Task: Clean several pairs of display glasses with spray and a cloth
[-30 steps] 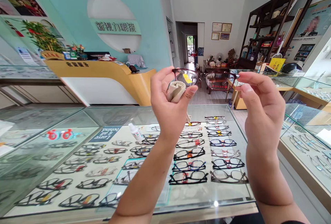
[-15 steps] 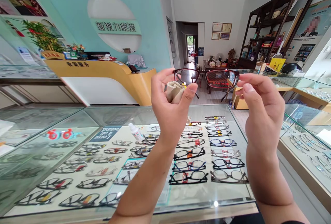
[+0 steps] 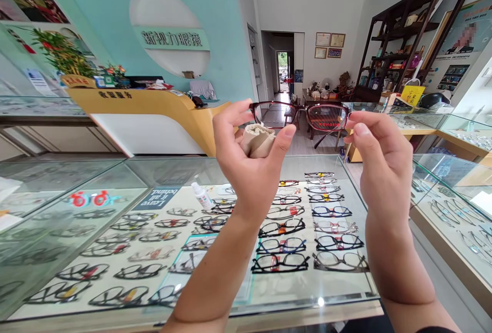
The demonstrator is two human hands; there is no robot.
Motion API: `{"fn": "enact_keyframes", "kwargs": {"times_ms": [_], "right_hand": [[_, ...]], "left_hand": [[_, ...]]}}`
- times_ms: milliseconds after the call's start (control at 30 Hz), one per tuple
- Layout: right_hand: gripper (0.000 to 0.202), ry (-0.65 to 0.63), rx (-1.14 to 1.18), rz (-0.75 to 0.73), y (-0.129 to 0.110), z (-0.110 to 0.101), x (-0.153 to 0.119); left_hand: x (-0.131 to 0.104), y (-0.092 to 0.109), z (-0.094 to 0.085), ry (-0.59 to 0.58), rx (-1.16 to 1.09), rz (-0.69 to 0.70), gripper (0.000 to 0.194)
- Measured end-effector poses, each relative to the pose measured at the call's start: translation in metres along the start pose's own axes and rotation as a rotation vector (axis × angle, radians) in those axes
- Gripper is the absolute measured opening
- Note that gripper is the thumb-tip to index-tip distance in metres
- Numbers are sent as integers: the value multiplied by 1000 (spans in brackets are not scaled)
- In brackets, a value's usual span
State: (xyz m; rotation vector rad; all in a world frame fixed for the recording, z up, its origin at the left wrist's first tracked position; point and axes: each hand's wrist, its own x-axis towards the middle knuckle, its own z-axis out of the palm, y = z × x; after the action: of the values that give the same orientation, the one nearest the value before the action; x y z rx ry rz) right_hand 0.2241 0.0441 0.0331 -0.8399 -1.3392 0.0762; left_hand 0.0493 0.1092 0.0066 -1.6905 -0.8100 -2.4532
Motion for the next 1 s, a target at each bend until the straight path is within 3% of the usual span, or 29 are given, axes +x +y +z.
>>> {"fn": "enact_keyframes", "kwargs": {"times_ms": [267,800,1000], "right_hand": [[23,-2,-24,4,7,1,2],[16,109,-8,-43,10,2,4],[7,153,14,-114,4,4,2]], "left_hand": [[-1,19,-2,47,93,97,56],[-6,20,1,81,83,149,67],[-4,9,9,21,11,142,63]]}}
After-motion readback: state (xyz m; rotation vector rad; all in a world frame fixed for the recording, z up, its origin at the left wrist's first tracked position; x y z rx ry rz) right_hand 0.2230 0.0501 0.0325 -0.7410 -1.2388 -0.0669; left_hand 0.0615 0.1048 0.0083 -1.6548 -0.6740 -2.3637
